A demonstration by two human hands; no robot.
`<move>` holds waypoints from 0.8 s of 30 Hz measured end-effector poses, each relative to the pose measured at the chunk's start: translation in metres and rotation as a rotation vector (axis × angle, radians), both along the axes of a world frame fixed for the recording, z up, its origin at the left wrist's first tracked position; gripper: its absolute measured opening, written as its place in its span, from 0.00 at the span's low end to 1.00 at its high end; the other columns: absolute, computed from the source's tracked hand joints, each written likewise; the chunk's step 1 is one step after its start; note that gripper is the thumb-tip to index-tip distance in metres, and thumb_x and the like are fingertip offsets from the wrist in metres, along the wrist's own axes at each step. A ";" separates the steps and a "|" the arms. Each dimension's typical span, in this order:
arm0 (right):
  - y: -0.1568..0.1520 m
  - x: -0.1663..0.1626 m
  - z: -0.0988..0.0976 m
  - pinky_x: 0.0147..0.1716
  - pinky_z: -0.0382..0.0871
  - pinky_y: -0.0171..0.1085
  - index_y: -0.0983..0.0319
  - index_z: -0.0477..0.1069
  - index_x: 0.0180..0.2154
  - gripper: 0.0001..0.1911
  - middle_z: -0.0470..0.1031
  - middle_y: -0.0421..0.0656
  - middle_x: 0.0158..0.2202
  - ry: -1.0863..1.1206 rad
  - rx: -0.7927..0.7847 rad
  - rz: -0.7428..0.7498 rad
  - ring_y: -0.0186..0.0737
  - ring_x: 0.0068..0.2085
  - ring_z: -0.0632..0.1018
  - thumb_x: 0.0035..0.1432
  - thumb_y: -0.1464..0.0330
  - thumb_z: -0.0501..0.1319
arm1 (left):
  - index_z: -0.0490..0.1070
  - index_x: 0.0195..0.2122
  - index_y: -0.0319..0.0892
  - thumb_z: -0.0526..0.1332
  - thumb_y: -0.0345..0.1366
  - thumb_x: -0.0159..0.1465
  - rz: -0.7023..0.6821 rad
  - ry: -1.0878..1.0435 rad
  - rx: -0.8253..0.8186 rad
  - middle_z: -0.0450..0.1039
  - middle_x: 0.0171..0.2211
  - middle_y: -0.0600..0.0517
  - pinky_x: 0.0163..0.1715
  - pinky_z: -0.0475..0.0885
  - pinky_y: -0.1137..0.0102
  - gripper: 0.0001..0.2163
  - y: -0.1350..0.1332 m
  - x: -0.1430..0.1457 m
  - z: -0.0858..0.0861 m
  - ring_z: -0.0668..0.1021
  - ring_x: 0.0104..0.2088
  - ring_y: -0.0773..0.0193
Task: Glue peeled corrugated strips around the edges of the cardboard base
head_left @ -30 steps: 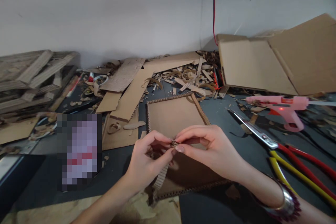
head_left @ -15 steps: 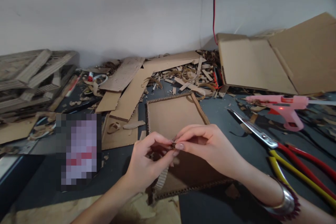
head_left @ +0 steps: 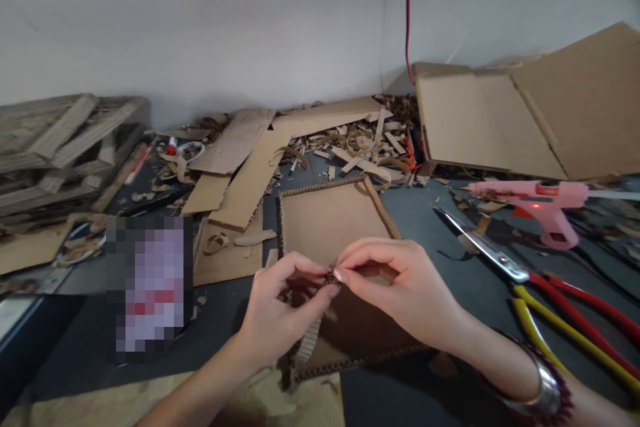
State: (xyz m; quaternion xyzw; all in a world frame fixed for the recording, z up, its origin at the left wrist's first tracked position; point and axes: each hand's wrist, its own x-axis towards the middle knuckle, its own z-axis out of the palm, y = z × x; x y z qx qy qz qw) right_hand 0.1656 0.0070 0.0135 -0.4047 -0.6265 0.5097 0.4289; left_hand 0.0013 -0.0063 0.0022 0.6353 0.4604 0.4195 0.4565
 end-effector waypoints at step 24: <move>0.006 -0.001 -0.001 0.31 0.71 0.29 0.61 0.74 0.26 0.02 0.76 0.41 0.29 0.099 -0.100 -0.008 0.33 0.31 0.76 0.49 0.71 0.63 | 0.64 0.30 0.42 0.61 0.27 0.56 -0.014 -0.200 -0.146 0.73 0.21 0.58 0.19 0.73 0.80 0.05 0.002 0.002 0.004 0.77 0.18 0.70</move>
